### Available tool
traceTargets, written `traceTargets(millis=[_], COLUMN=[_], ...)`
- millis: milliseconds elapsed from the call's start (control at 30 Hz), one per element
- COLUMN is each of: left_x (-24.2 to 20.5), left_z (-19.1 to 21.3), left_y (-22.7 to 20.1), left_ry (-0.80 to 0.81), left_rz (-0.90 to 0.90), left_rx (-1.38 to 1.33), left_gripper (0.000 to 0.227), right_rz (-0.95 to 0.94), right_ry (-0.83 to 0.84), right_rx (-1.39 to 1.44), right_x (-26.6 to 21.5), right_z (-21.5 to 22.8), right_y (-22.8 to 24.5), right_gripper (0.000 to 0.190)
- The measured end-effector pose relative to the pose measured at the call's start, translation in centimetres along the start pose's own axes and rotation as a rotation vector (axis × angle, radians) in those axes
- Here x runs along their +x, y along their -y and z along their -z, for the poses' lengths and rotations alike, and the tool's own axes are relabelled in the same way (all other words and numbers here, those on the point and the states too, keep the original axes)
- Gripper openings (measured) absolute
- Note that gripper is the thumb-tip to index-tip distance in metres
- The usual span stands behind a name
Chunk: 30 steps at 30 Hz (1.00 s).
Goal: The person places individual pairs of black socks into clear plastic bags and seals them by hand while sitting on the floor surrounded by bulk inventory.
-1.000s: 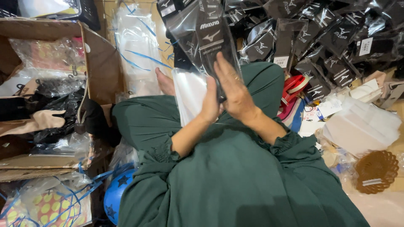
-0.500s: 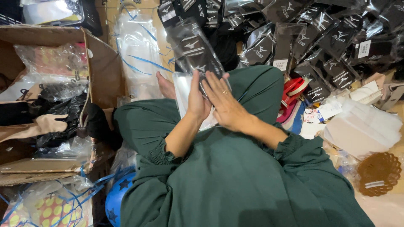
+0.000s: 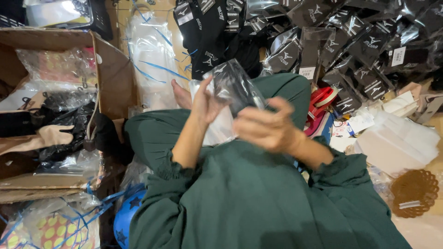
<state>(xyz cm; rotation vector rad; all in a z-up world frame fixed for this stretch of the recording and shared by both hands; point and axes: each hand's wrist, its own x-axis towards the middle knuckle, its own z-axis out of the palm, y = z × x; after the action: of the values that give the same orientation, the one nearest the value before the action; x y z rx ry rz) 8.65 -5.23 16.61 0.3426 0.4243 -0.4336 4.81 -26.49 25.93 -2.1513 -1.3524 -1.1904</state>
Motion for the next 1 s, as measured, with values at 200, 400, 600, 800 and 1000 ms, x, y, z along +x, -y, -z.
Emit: traceTargets(millis=[200, 400, 600, 800, 1000], left_x=[0.2, -2.4, -2.4, -4.8, -2.8], left_z=[3.0, -1.2, -1.3, -2.9, -0.2], left_y=[0.0, 1.1, 2.2, 2.9, 6.2], left_ry=[-0.800, 0.184, 0.268, 0.416, -0.068], left_rz=[-0.665, -0.433, -0.445, -0.059, -0.030], left_rx=[1.137, 0.956, 1.065, 1.055, 0.811], left_gripper=[0.133, 0.034, 0.035, 0.031, 0.034], right_rz=[-0.200, -0.670, -1.210, -1.145, -0.389], right_ry=[0.448, 0.353, 0.276, -0.232, 0.376], right_rx=[1.026, 0.729, 1.065, 0.753, 0.413], right_x=[-0.6, -0.2, -3.8, -2.3, -3.7], right_z=[-0.7, -2.2, -3.7, 1.9, 2.7], right_y=[3.9, -4.4, -5.5, -9.2, -4.3], right_gripper=[0.005, 0.046, 0.027, 0.029, 0.073])
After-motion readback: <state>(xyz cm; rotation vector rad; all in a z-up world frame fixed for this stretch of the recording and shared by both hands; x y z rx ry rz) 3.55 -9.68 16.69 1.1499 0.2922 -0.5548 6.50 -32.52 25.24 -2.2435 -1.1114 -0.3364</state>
